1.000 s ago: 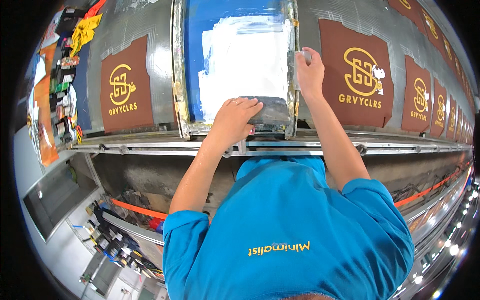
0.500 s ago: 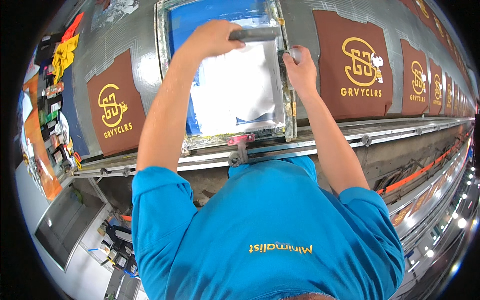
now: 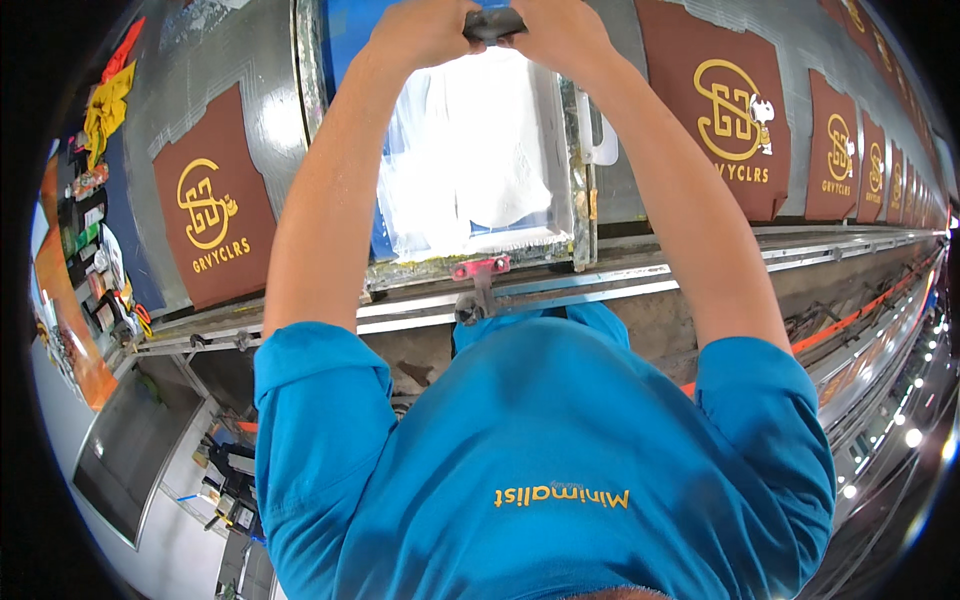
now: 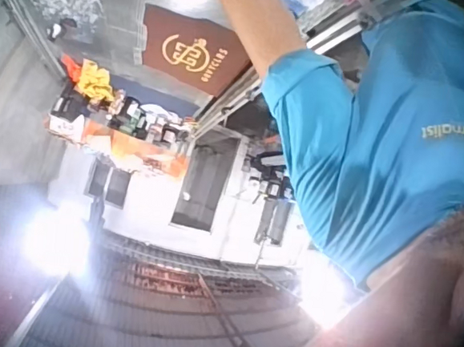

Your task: The person uses a squeegee to spread white ink across a screen printing frame mounted on a conveyor. They repeatedly pull the squeegee across the screen to transfer ink onto maroon t-shirts below, then lift the frame to reveal the printed logo and move to the next shirt.

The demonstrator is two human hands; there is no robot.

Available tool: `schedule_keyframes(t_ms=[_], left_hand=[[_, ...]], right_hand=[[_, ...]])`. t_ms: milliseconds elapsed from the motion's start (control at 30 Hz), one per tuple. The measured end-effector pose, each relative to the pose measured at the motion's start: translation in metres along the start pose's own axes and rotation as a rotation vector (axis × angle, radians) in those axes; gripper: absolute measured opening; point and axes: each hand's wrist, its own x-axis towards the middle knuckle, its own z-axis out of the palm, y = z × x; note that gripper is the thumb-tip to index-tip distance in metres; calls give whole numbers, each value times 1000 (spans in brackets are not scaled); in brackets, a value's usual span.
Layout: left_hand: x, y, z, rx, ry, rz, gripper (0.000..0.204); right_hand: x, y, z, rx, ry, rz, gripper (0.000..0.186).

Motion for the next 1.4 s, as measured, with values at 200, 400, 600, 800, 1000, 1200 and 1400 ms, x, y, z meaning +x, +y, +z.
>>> schedule_keyframes(t_ms=[200,400,600,800,1000,1200,1400], left_hand=[[-113,67,52,-77,113,-9,13],[-131,83,25,-184,-232,-102,15],[-12,13,-16,-34,-48,-81,31],[-49,41,24,-34,20,-114,23],[-170,109,65,-168,118,-101,30],[-189,119,55,-205,35,-6,55],[-234,140,94,-154,183,73,60]], right_hand=[[-122,-25,44,9,177,-123,9],[-145,-39,21,156,-23,-77,19],[-7,10,4,-42,137,-136,23],[-51,-1,32,5,138,-36,16],[-191,-52,48,148,245,-96,23],[-185,-23,25,488,350,38,43],[-119,38,49,576,396,642,57]])
